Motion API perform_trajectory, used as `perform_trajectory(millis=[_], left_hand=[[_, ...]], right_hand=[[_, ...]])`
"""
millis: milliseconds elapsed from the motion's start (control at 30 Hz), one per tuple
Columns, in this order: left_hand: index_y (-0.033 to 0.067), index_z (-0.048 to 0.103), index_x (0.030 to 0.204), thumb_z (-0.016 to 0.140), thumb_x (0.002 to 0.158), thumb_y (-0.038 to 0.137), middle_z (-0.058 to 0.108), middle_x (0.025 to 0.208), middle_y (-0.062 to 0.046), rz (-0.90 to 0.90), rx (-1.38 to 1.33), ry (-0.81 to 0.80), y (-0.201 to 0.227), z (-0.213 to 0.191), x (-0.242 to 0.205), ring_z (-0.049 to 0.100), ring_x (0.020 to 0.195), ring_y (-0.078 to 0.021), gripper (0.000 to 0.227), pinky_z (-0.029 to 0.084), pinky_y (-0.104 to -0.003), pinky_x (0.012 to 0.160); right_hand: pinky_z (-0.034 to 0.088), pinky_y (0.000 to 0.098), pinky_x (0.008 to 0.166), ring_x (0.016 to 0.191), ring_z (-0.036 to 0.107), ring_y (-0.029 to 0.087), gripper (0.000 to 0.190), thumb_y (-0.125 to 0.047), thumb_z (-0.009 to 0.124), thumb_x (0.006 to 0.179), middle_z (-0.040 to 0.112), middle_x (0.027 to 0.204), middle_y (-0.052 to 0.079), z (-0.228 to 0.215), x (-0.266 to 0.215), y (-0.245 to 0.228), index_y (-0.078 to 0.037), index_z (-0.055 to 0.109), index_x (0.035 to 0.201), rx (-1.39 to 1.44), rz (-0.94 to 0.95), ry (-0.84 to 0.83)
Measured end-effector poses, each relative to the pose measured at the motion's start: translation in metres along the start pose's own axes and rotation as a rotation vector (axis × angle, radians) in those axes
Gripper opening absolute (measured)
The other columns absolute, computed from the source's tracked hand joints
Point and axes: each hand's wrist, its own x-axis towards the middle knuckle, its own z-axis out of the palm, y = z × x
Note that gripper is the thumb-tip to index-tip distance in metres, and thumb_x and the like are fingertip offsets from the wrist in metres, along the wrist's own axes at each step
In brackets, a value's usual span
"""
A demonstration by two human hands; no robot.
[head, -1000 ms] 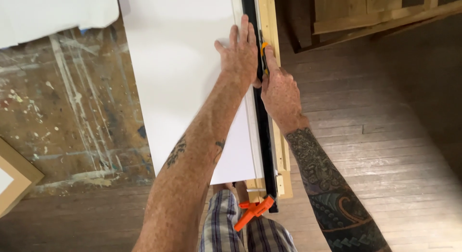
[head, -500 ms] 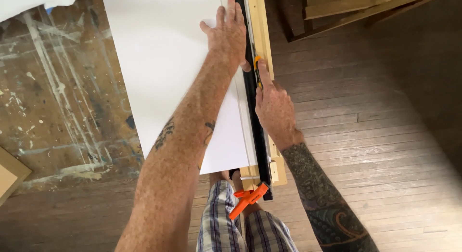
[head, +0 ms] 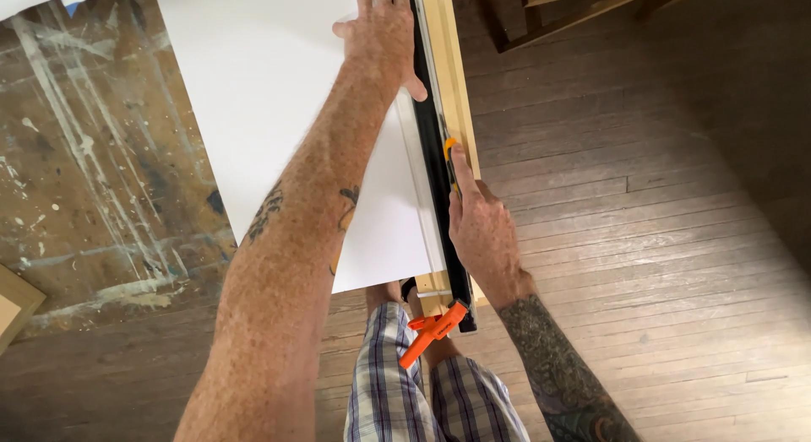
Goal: Cutting a thin strip from a white board using a utility knife and a straight edge guide clamped to a workbench.
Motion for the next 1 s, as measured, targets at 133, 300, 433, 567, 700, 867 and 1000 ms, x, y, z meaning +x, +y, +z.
perform_trajectory(millis=[133, 300, 433, 567, 700, 867, 1000], left_hand=[[0.0045, 0.011, 0.159, 0.097, 0.052, 0.073, 0.022, 0.163, -0.009, -0.001, -0.043, 0.018, -0.002, 0.008, 0.009, 0.022, 0.146, -0.0329, 0.153, 0.051, -0.067, 0.099], [0.0039, 0.021, 0.157, 0.095, 0.054, 0.073, 0.029, 0.16, -0.011, -0.005, 0.012, 0.009, -0.001, 0.008, 0.009, 0.026, 0.146, -0.0355, 0.144, 0.049, -0.066, 0.101], [0.0092, 0.031, 0.154, 0.094, 0.056, 0.073, 0.034, 0.156, -0.008, 0.01, 0.012, -0.009, -0.001, 0.005, 0.008, 0.037, 0.14, -0.0323, 0.133, 0.047, -0.067, 0.101], [0.0138, 0.024, 0.156, 0.095, 0.06, 0.065, 0.04, 0.155, -0.005, 0.016, -0.062, -0.049, -0.004, 0.001, 0.005, 0.045, 0.136, -0.038, 0.13, 0.042, -0.069, 0.105], [0.0092, 0.034, 0.154, 0.09, 0.062, 0.075, 0.057, 0.14, -0.008, 0.029, 0.024, -0.082, -0.004, 0.01, 0.015, 0.056, 0.126, -0.0454, 0.126, 0.047, -0.067, 0.103], [0.0056, 0.052, 0.143, 0.084, 0.064, 0.085, 0.07, 0.121, -0.009, 0.036, 0.122, -0.062, -0.006, 0.02, 0.023, 0.064, 0.118, -0.0457, 0.116, 0.052, -0.063, 0.097], [0.0074, 0.064, 0.128, 0.08, 0.069, 0.085, 0.07, 0.116, -0.004, 0.019, 0.152, -0.147, -0.003, 0.01, 0.019, 0.065, 0.115, -0.0376, 0.099, 0.054, -0.058, 0.094]], right_hand=[[0.06, 0.0429, 0.055, 0.058, 0.067, 0.031, 0.068, -0.007, 0.057, 0.103, 0.071, 0.093, 0.016, 0.004, -0.018, 0.006, -0.014, 0.027, 0.163, 0.067, -0.013, 0.011], [0.056, 0.0373, 0.045, 0.05, 0.059, 0.024, 0.068, -0.009, 0.055, 0.105, 0.066, 0.086, 0.011, 0.004, -0.042, 0.007, -0.017, 0.024, 0.164, 0.079, 0.04, -0.042], [0.054, 0.0409, 0.043, 0.048, 0.059, 0.027, 0.068, -0.009, 0.053, 0.104, 0.07, 0.104, 0.014, 0.004, -0.06, 0.009, -0.018, 0.023, 0.164, 0.083, 0.058, -0.043], [0.055, 0.0339, 0.042, 0.046, 0.056, 0.02, 0.068, -0.009, 0.054, 0.103, 0.066, 0.088, 0.008, 0.012, -0.078, 0.016, -0.017, 0.024, 0.164, 0.097, 0.088, -0.068], [0.049, 0.0222, 0.036, 0.042, 0.047, 0.009, 0.065, -0.009, 0.051, 0.106, 0.069, 0.089, 0.004, 0.022, -0.099, 0.025, -0.017, 0.024, 0.164, 0.137, 0.134, -0.094], [0.043, 0.0222, 0.033, 0.04, 0.042, 0.008, 0.066, -0.012, 0.053, 0.106, 0.057, 0.069, 0.0, 0.032, -0.124, 0.033, -0.02, 0.024, 0.164, 0.093, 0.171, -0.113], [0.04, 0.0301, 0.035, 0.041, 0.038, 0.014, 0.064, -0.012, 0.052, 0.105, 0.058, 0.075, 0.001, 0.039, -0.144, 0.04, -0.02, 0.028, 0.164, 0.024, 0.128, -0.058]])
